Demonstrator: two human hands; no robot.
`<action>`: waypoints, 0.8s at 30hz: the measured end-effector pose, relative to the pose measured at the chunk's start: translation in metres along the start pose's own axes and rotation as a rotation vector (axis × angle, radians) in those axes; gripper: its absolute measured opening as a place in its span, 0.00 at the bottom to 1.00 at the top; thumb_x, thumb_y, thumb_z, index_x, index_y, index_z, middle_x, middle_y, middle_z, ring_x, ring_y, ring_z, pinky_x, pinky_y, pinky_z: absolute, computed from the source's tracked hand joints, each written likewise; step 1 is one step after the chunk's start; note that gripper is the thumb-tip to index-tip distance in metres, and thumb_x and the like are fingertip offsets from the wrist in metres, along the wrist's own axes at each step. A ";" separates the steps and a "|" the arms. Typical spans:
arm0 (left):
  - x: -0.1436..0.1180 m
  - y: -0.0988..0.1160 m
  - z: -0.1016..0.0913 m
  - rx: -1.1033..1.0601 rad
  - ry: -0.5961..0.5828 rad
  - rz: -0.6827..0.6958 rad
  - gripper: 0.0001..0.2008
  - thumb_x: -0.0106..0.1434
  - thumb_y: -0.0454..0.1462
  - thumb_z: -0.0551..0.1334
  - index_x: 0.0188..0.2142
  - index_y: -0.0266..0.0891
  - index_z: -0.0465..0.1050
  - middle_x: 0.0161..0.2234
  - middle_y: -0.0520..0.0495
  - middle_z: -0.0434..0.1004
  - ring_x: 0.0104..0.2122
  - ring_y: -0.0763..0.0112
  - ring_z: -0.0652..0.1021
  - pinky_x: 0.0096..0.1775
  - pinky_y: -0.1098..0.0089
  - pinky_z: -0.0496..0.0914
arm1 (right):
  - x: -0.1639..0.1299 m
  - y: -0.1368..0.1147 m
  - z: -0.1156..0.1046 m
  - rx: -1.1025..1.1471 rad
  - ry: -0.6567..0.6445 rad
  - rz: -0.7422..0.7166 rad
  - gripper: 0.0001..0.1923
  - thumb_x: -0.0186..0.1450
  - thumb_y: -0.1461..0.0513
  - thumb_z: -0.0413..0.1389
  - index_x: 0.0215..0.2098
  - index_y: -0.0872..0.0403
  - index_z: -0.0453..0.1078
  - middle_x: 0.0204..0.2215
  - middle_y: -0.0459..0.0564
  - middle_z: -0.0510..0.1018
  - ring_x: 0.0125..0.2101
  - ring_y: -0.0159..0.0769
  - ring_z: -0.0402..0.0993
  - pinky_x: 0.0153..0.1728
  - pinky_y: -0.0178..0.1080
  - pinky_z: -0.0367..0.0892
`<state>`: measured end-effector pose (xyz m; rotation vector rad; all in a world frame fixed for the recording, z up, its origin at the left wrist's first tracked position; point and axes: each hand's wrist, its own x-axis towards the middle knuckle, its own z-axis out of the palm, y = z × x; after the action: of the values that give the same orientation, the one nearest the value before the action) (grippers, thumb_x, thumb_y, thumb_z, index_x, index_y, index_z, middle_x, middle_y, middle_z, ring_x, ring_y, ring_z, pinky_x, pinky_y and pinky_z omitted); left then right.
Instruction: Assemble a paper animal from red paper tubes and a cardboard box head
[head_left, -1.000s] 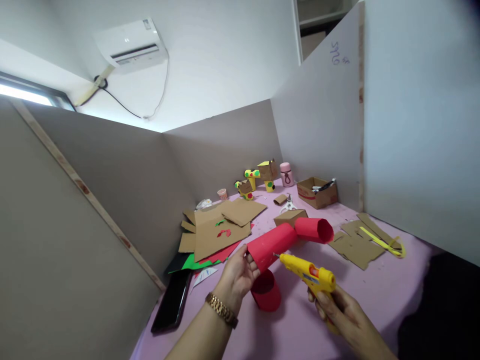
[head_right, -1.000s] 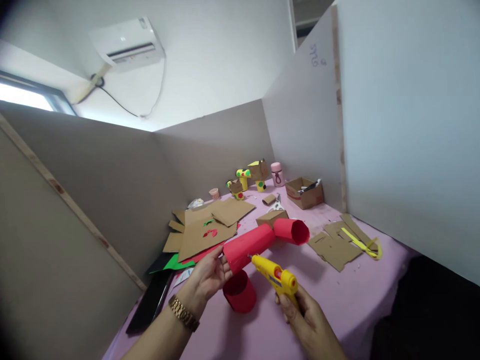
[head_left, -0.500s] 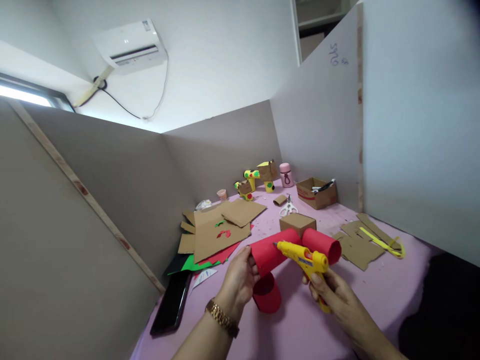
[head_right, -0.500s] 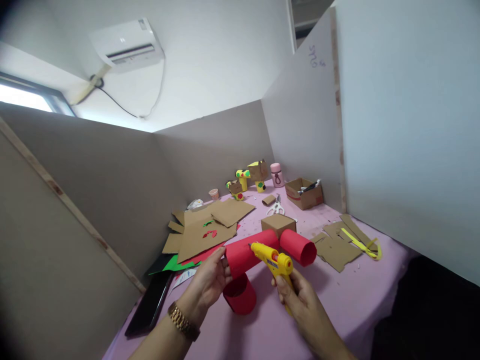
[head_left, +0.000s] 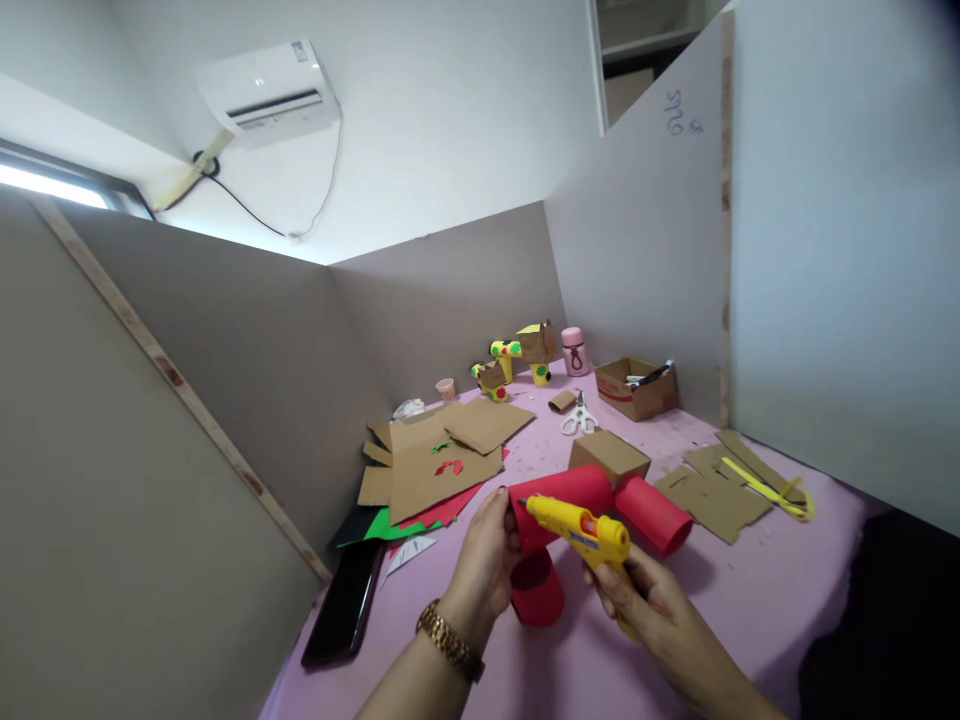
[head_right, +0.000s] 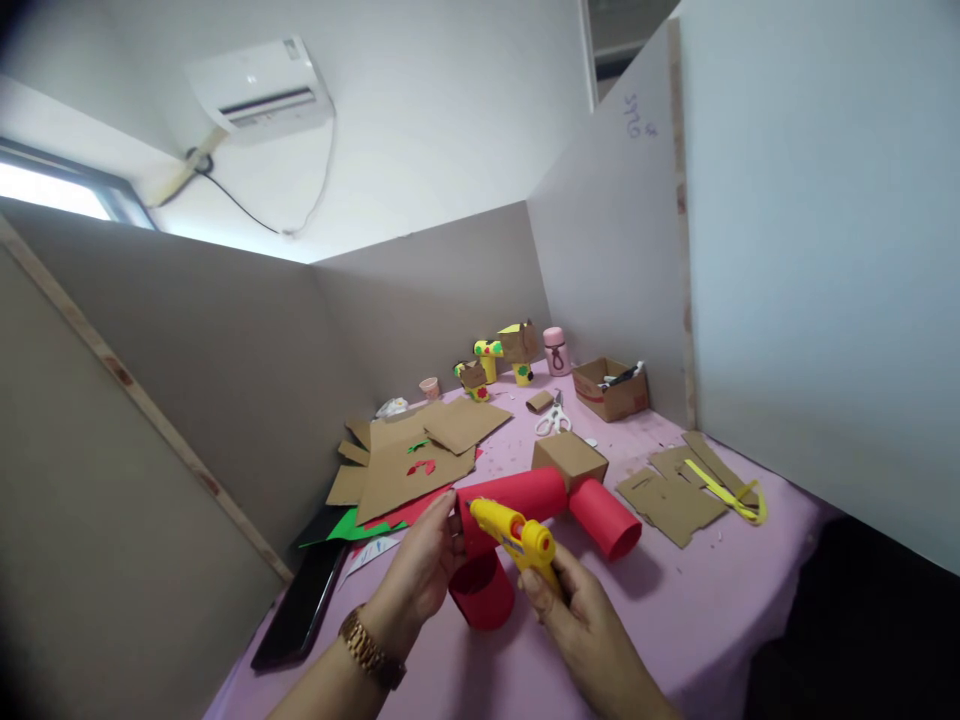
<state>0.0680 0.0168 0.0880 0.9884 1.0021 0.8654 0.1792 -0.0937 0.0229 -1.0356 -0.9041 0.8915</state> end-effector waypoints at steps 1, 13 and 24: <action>0.000 0.000 0.000 0.002 0.003 0.000 0.13 0.65 0.41 0.52 0.35 0.35 0.70 0.28 0.45 0.79 0.24 0.71 0.77 0.31 0.71 0.70 | 0.000 0.001 -0.002 0.003 0.006 0.008 0.20 0.60 0.46 0.55 0.34 0.54 0.67 0.20 0.41 0.63 0.20 0.29 0.55 0.21 0.33 0.53; 0.000 0.003 0.001 0.008 0.018 0.003 0.13 0.64 0.41 0.52 0.37 0.35 0.70 0.26 0.45 0.79 0.21 0.70 0.76 0.29 0.70 0.69 | 0.000 0.010 -0.021 -0.018 0.069 0.047 0.22 0.59 0.45 0.56 0.37 0.54 0.69 0.22 0.43 0.67 0.23 0.32 0.61 0.25 0.34 0.59; 0.006 0.002 -0.004 -0.019 0.025 0.005 0.12 0.59 0.44 0.58 0.36 0.37 0.70 0.22 0.50 0.75 0.20 0.74 0.73 0.27 0.73 0.66 | -0.024 0.027 -0.032 0.021 0.171 0.100 0.24 0.55 0.42 0.58 0.32 0.54 0.71 0.21 0.43 0.69 0.21 0.30 0.60 0.22 0.33 0.57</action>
<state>0.0661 0.0237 0.0879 0.9666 1.0110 0.8921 0.1955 -0.1188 -0.0148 -1.1284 -0.7030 0.8792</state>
